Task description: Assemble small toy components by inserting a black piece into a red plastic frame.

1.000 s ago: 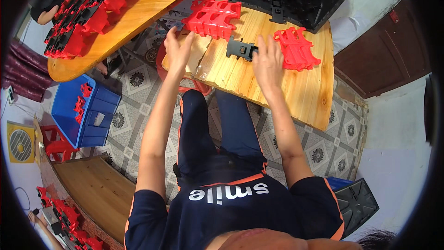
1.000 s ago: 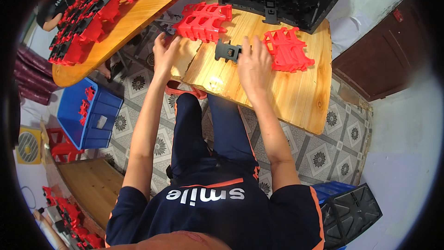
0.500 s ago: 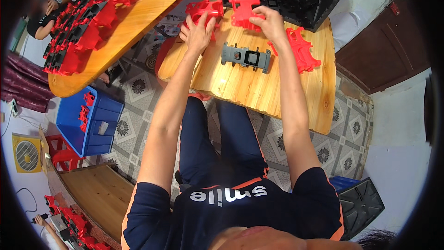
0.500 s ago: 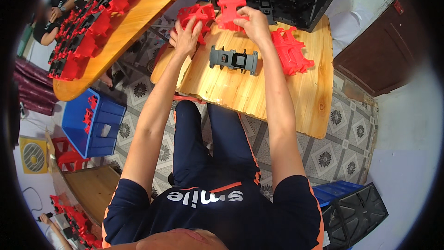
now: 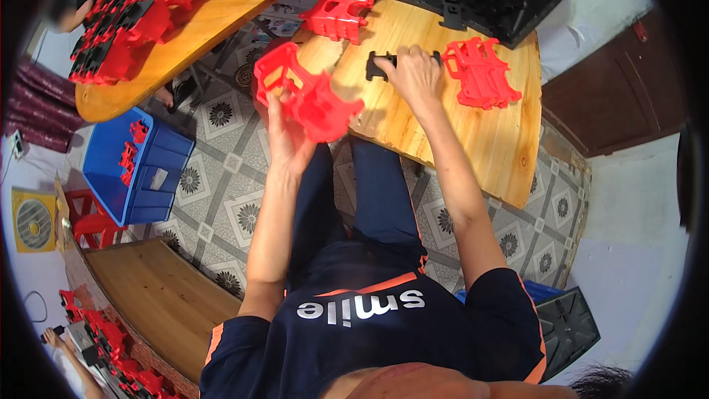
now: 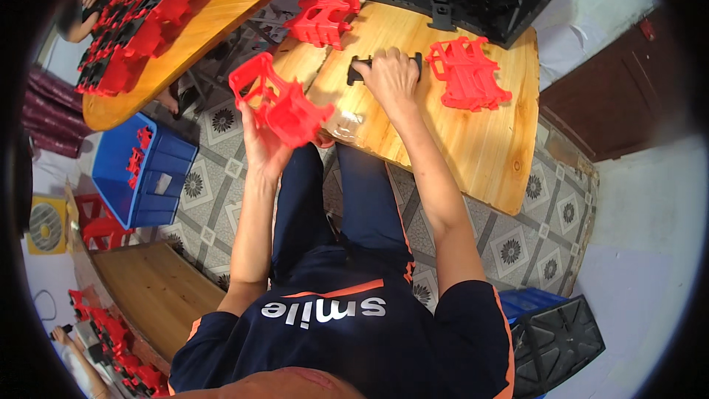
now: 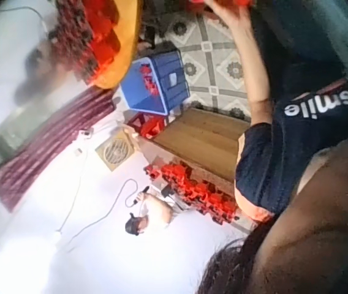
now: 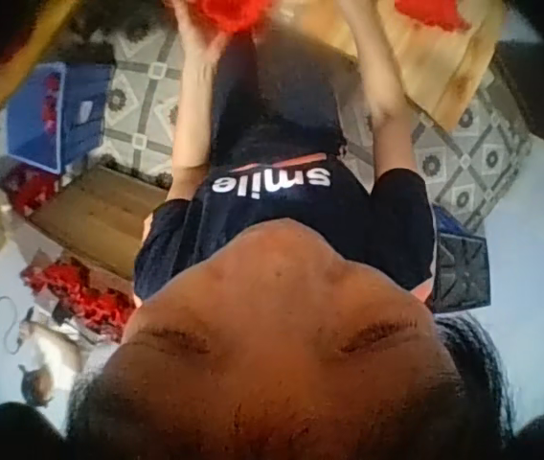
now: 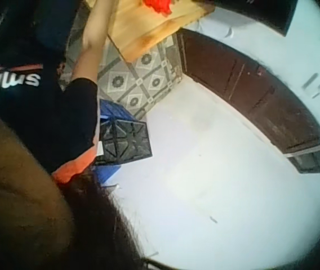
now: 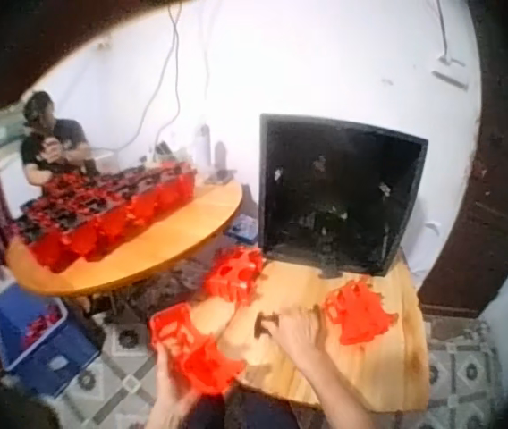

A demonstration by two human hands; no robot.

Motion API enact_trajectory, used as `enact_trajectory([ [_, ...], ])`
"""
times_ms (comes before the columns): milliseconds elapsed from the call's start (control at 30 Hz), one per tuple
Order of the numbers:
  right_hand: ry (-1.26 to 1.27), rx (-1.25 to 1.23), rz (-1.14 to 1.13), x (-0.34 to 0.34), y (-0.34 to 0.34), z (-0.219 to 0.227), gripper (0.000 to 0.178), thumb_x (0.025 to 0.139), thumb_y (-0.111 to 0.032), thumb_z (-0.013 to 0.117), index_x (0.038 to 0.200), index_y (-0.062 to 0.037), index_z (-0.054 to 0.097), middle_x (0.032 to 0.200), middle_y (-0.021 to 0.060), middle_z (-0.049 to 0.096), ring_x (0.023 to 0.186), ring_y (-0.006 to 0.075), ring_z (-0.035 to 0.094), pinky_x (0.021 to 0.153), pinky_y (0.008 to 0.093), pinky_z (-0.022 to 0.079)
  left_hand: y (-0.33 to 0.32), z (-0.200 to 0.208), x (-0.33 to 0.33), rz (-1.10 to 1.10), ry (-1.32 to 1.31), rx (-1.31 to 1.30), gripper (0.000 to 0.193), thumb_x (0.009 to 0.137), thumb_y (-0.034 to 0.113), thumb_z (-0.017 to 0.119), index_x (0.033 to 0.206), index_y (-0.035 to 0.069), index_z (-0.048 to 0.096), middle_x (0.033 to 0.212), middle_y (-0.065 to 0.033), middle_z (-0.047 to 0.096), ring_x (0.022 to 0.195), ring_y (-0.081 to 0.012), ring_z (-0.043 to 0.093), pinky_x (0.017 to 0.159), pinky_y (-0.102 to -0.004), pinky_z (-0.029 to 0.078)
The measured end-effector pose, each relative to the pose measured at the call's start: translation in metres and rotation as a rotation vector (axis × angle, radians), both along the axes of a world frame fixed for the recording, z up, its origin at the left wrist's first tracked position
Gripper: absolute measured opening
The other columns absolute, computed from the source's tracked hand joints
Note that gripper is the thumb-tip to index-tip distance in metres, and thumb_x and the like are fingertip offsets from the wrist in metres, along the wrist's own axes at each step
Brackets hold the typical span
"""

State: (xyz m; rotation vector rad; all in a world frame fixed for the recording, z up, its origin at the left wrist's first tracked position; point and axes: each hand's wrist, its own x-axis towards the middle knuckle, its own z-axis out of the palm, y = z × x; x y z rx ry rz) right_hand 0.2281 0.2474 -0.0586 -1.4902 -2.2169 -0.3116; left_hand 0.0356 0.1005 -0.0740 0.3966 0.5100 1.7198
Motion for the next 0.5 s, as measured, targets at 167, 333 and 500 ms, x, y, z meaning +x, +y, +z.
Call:
enact_trajectory([
  [167, 0.103, 0.083, 0.166, 0.006, -0.028, 0.005, 0.024, 0.083, -0.027, 0.073, 0.092, -0.0041, 0.072, 0.097, 0.0108, 0.066, 0.096, 0.028, 0.064, 0.08, 0.0396, 0.049, -0.041, -0.021, -0.02, 0.015, 0.074, -0.081, 0.081, 0.087, 0.071, 0.05, 0.139, 0.009, 0.043, 0.139, -0.0152, 0.052, 0.129, -0.0302, 0.051, 0.108, -0.0515, 0.041],
  [333, 0.495, -0.082, 0.792, 0.001, -0.113, 0.062, 0.029, 0.076, -0.012, 0.076, 0.104, -0.0063, 0.072, 0.101, 0.0073, 0.066, 0.095, 0.0268, 0.062, 0.088, 0.0373, 0.044, -0.058, -0.01, -0.028, -0.127, 0.069, -0.128, 0.075, 0.088, 0.069, 0.052, 0.137, 0.013, 0.045, 0.128, -0.0131, 0.059, 0.118, -0.0269, 0.059, 0.099, -0.0479, 0.049],
  [500, 0.368, -0.011, 0.956, -0.027, -0.149, 0.061, 0.036, 0.07, -0.014, 0.079, 0.103, -0.0071, 0.07, 0.101, 0.0035, 0.066, 0.091, 0.0212, 0.061, 0.087, 0.0368, 0.04, -0.06, -0.009, -0.023, -0.119, 0.058, -0.135, 0.078, 0.089, 0.071, 0.047, 0.138, 0.01, 0.048, 0.13, -0.0137, 0.059, 0.118, -0.0262, 0.06, 0.1, -0.0472, 0.051],
])
